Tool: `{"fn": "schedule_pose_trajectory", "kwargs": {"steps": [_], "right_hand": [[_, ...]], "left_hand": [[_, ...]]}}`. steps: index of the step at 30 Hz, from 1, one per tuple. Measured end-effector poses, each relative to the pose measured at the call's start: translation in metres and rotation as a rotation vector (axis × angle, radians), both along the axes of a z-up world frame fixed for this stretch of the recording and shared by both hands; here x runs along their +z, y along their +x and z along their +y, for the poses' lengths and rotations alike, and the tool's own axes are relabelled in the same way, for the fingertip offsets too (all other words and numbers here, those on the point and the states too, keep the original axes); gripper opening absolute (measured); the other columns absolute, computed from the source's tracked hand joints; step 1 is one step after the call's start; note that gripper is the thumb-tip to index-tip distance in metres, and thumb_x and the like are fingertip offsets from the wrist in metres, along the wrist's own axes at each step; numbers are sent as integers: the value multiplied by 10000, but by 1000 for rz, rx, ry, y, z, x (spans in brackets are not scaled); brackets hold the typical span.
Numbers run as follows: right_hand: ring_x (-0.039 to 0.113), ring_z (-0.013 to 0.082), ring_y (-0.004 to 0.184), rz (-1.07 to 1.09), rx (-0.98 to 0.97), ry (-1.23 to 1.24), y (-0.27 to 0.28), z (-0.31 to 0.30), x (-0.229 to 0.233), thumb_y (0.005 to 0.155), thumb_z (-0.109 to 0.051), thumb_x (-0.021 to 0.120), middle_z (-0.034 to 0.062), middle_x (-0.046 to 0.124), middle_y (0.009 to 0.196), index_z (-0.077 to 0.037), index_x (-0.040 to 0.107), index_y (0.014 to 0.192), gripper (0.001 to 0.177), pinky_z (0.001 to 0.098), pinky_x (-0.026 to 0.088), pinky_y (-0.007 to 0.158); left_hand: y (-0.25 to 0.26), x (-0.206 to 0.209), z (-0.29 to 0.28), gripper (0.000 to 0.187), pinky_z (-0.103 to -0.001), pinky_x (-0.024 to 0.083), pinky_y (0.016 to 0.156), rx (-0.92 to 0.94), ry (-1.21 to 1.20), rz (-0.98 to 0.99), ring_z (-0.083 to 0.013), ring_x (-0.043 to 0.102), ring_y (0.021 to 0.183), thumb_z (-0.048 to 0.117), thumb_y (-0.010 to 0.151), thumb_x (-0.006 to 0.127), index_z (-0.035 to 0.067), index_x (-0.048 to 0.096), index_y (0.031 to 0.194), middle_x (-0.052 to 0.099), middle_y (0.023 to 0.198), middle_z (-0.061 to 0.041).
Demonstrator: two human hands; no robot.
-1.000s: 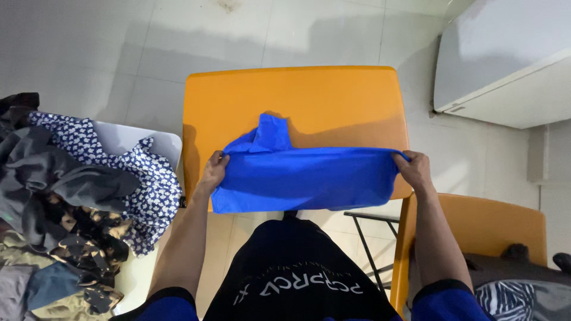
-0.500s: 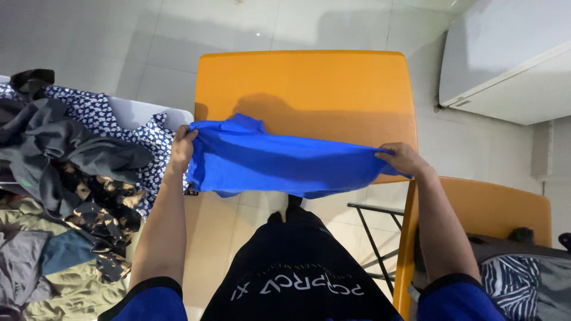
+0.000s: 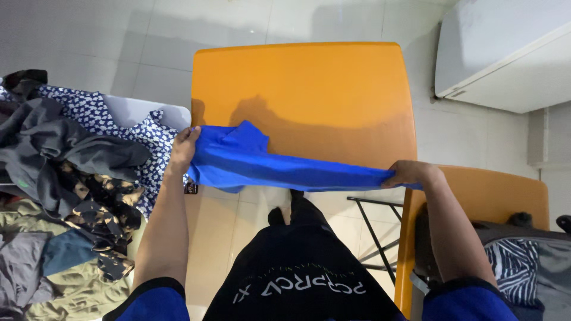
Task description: The person picks up a blue shirt from a pile on a desk, spreads it out on a smaller orange table, and then folds the sleeves and body into a neat rectangle.
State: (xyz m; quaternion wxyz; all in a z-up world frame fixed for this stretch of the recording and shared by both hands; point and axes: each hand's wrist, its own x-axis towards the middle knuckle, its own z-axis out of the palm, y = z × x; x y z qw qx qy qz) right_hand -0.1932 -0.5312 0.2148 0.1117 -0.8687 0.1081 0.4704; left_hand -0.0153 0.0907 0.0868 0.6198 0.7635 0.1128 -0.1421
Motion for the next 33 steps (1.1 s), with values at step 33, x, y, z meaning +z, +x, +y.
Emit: {"fn": "schedule_pose_trajectory", "kwargs": {"steps": [33], "right_hand": [[683,149,922,-1107,-431,394,162,-137,-26,979,-121,762,121,767,1046,-22,755,1159,205,297,536,842]], "left_hand": [[82,60,-50,345,-416,382,1219,75,-919,-149,-262,590,1296,201,1024,499,-5,612,1277,668,1312,-123]]}}
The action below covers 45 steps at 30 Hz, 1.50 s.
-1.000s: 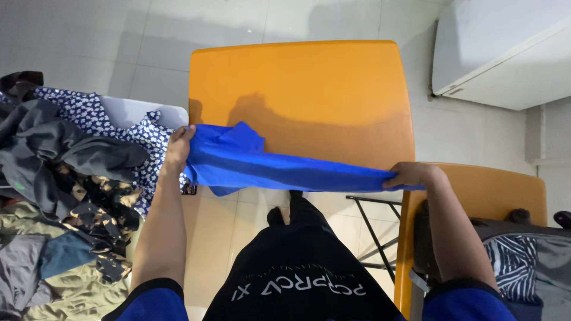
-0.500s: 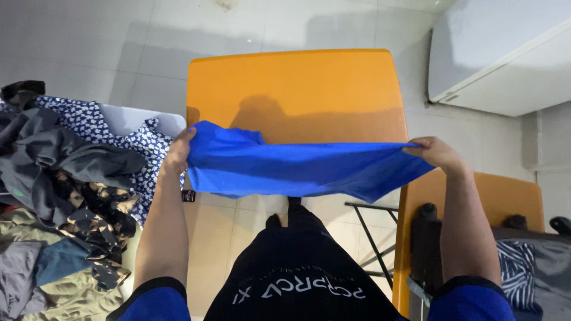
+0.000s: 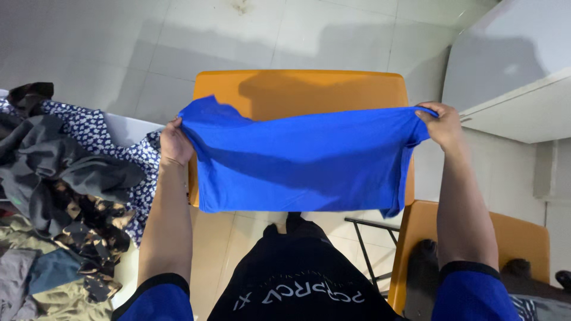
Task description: The person picks up a blue shirt from a pile on a desk, spreads it out on a smaller orange table, and then folds the sleeves and body into a neat rectangle.
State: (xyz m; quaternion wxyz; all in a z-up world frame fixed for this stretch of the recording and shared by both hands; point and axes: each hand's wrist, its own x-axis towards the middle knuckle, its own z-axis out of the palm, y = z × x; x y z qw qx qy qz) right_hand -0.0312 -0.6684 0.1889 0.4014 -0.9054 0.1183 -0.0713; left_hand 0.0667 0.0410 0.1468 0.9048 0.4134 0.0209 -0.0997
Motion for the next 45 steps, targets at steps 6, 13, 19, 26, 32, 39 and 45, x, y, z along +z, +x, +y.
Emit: {"fn": "schedule_pose_trajectory", "kwargs": {"steps": [6,13,19,26,32,39,45], "right_hand": [[691,190,1020,320,121,-30,47,-30,-57,931,-196,746,128,769,1113,-49,750,1212,317,331,512,927],[700,301,1074,524,244,-273,115,-42,-99,867,-311,777,112,757,1165,-179,777,1189,348,395,532,947],[722,324,1024,391,172,-312,171,-45,-104,884,-285,785,135,764,1114,-182,796,1152,287,407,556,911],[728,297,1114,146,-30,-203,229,-45,-61,962,-291,757,151,752,1210,-182,760,1226,286,407,563,969],[450,536,1310,57,2,-513,231,-54,-121,897,-474,810,344,486,1446,-100,492,1545,814,591,384,1086],[453,489,1357,360,-63,-392,134,-14,-206,888,-504,702,284,472,1501,-188,553,1474,682,586,392,1096],[478,466,1381,-26,-109,-533,37,27,-205,995,-365,676,275,519,1484,-140,601,1447,511,580,400,1145]], "left_hand": [[44,-71,-1,387,-397,465,1126,-58,141,293,-239,655,1182,247,993,455,17,638,1244,706,1254,-109],[104,-123,-12,346,-415,561,980,-65,339,570,-240,707,986,305,1064,474,16,637,1160,725,1114,-127],[172,-124,-36,355,-419,554,1008,84,265,374,-267,696,1052,283,1073,459,-11,616,1193,704,1142,-161],[280,-85,-60,432,-381,421,1140,265,366,81,-222,579,1280,335,1060,516,10,582,1337,641,1362,-135],[256,-104,-74,567,-522,422,1082,495,1716,-457,-433,540,1277,426,1106,609,18,449,1465,577,1422,-197],[94,-143,-107,529,-635,283,1141,227,1818,-267,-438,405,1433,334,978,660,132,508,1444,439,1562,-242],[-7,-136,-98,464,-609,288,1218,293,1904,-324,-426,423,1460,292,992,621,131,557,1422,459,1565,-208]]}}
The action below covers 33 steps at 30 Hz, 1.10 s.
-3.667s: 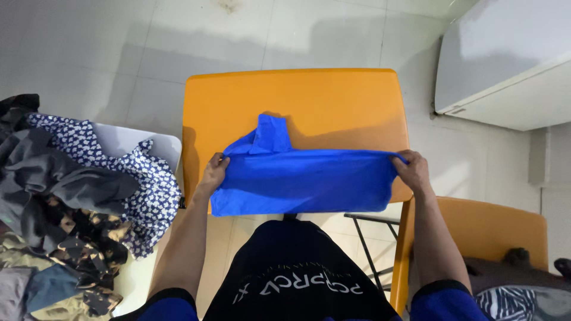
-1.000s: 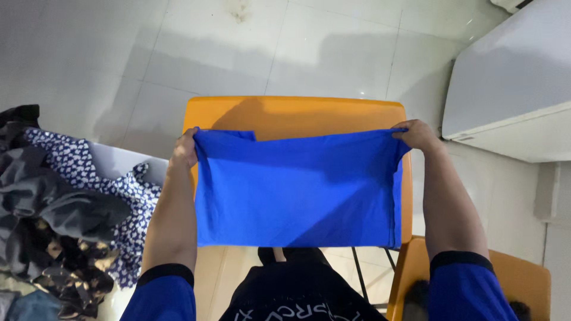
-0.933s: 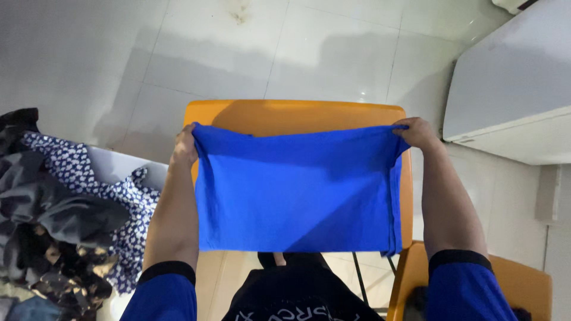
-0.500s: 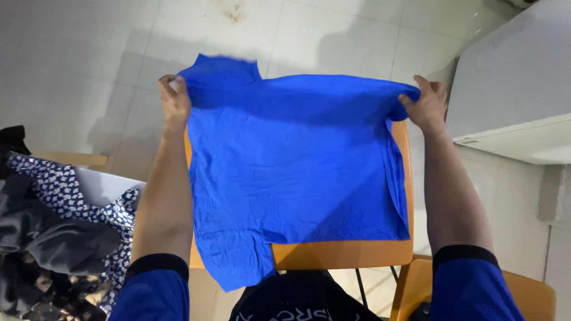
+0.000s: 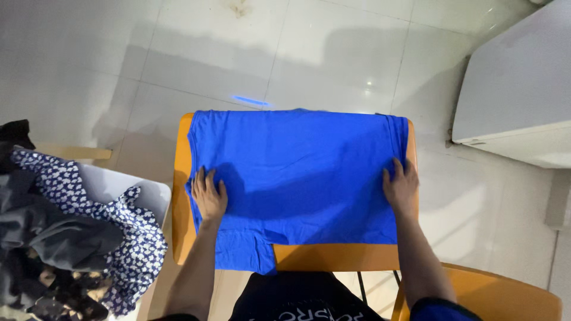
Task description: The person picks up a blue shirt from a pile on a desk, spreads it out on a smaller orange table, and then folds the sleeves and body into a neat rectangle.
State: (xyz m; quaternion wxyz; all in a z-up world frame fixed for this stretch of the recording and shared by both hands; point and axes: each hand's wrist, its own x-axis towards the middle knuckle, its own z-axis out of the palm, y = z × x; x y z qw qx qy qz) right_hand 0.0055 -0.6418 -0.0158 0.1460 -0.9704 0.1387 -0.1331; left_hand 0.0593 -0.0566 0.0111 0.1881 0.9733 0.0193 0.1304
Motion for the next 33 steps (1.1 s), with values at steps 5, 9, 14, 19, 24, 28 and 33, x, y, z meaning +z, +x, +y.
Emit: {"fn": "schedule_pose_trajectory", "kwargs": {"steps": [5,9,14,19,24,28,33], "right_hand": [[573,425,1155,104,-318,-77,-78,8,29,1032,-289,607,208,598,1251,-136,633,1416,414,545,487,954],[636,424,1025,257,-426,47,-123,21,54,1080,-394,554,204,627,1162,-110,623,1381,420,544,514,799],[693,428,941,494,-442,87,-141,18,59,1100,-513,503,209,726,1007,-83,635,1228,469,538,534,816],[698,444,921,261,-321,-35,-151,10,51,1075,-538,463,216,729,1000,-100,659,1032,482,539,539,762],[690,500,898,504,-473,70,-157,4,62,1096,-582,444,276,730,922,-99,647,1132,525,593,522,781],[684,511,917,448,-451,97,-182,11,70,1099,-577,438,271,732,942,-105,637,1171,518,602,520,788],[691,487,920,352,-403,89,-215,31,72,1093,-538,494,237,742,962,-101,626,1200,469,578,519,796]], "left_hand": [[-75,15,22,420,-608,333,1131,134,174,49,-409,476,1413,299,982,631,153,586,1373,529,1517,-193],[-117,14,28,528,-581,436,945,420,152,70,-423,558,1191,389,964,670,96,584,1396,602,1307,-197],[-143,-2,42,367,-488,528,935,424,38,161,-364,667,972,450,1012,661,109,620,1142,726,1016,-147],[-143,0,56,386,-605,509,735,563,-167,276,-525,655,830,407,1060,585,47,646,1185,701,939,-295],[-153,12,70,419,-580,535,759,515,-220,224,-511,676,878,451,1056,557,54,652,1150,715,972,-275],[-163,17,86,446,-545,542,814,536,-230,265,-478,694,929,476,1045,577,44,685,1072,732,1011,-252],[-191,15,98,472,-512,546,844,571,-262,323,-438,709,936,501,1007,608,43,704,1071,738,990,-238]]}}
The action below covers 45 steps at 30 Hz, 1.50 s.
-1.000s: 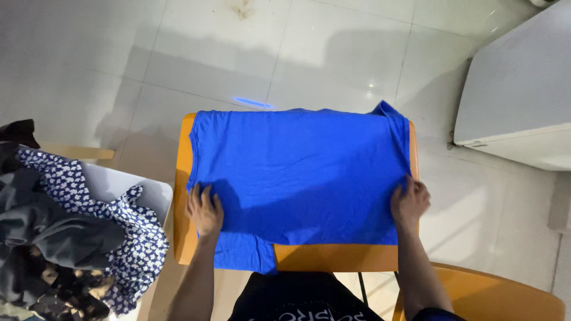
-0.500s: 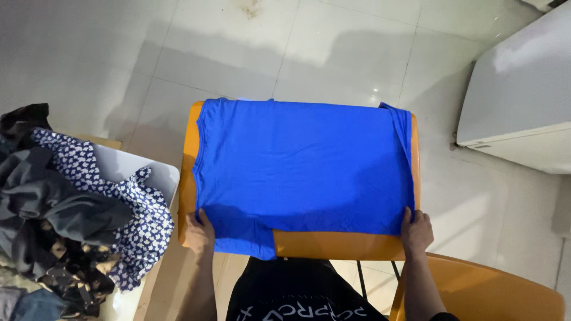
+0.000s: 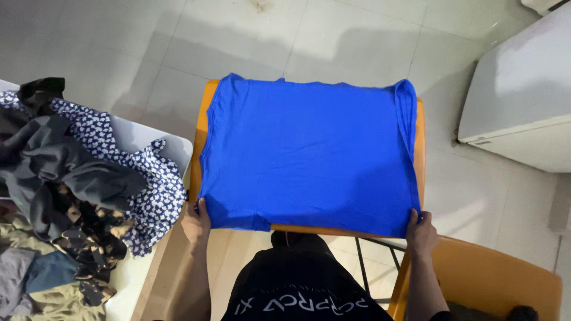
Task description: The person picks up a blue shirt from a pile on a desk, spreads it out on a smaller orange table, and then folds the sleeves and body into a neat rectangle.
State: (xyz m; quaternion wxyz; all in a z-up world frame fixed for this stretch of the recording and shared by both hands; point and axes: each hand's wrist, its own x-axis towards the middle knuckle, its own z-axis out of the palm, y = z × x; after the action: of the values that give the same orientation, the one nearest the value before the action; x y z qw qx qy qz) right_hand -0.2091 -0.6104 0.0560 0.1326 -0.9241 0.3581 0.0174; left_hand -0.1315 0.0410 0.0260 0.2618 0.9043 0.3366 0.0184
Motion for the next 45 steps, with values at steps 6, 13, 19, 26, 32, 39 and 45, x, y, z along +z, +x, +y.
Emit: {"fn": "schedule_pose_trajectory", "kwargs": {"steps": [6,13,19,26,32,39,45], "right_hand": [[698,464,888,5,-45,-9,-39,22,3,1095,-517,493,226,741,930,-92,610,1218,457,561,518,781],[688,471,912,17,-66,-3,-66,36,2,1110,-514,508,204,734,970,-96,627,1142,436,584,509,781],[641,438,1063,-191,-23,-65,-75,43,-4,1050,-353,613,207,690,1126,-31,602,1283,398,550,496,878],[601,425,1094,-374,230,-121,6,40,-13,965,-192,648,211,653,1155,-28,640,1240,320,521,486,928],[633,389,1061,-511,285,1,125,24,-26,981,-164,653,173,679,1101,-74,659,1182,220,502,513,904],[719,354,907,-638,290,233,248,-24,-41,926,-131,648,177,728,952,-41,732,1000,144,443,567,837],[696,407,946,-334,193,161,307,-42,-28,937,-282,645,208,735,980,-82,765,1042,255,479,550,831]], "left_hand": [[-44,-9,7,436,-515,546,824,-40,48,-33,-427,706,924,470,1018,607,47,708,1054,742,1001,-210],[-68,-7,17,339,-502,547,788,-116,120,-141,-400,694,892,391,1035,650,54,676,1060,730,993,-179],[-69,0,10,278,-497,544,736,-124,257,-318,-369,668,932,298,1000,653,66,621,1151,668,1047,-185],[-10,14,-80,248,-539,471,882,-352,224,-454,-385,610,1078,233,953,693,112,656,1166,648,1115,-149],[36,19,-176,249,-523,403,987,-680,87,-444,-315,577,1169,220,913,680,172,663,1157,638,1212,-80],[119,-5,-229,384,-558,323,1158,-934,116,-431,-363,460,1389,254,938,648,151,601,1304,549,1407,-136],[194,-11,-253,489,-572,222,1243,-1094,183,-303,-384,338,1501,334,998,590,147,528,1446,438,1548,-174]]}}
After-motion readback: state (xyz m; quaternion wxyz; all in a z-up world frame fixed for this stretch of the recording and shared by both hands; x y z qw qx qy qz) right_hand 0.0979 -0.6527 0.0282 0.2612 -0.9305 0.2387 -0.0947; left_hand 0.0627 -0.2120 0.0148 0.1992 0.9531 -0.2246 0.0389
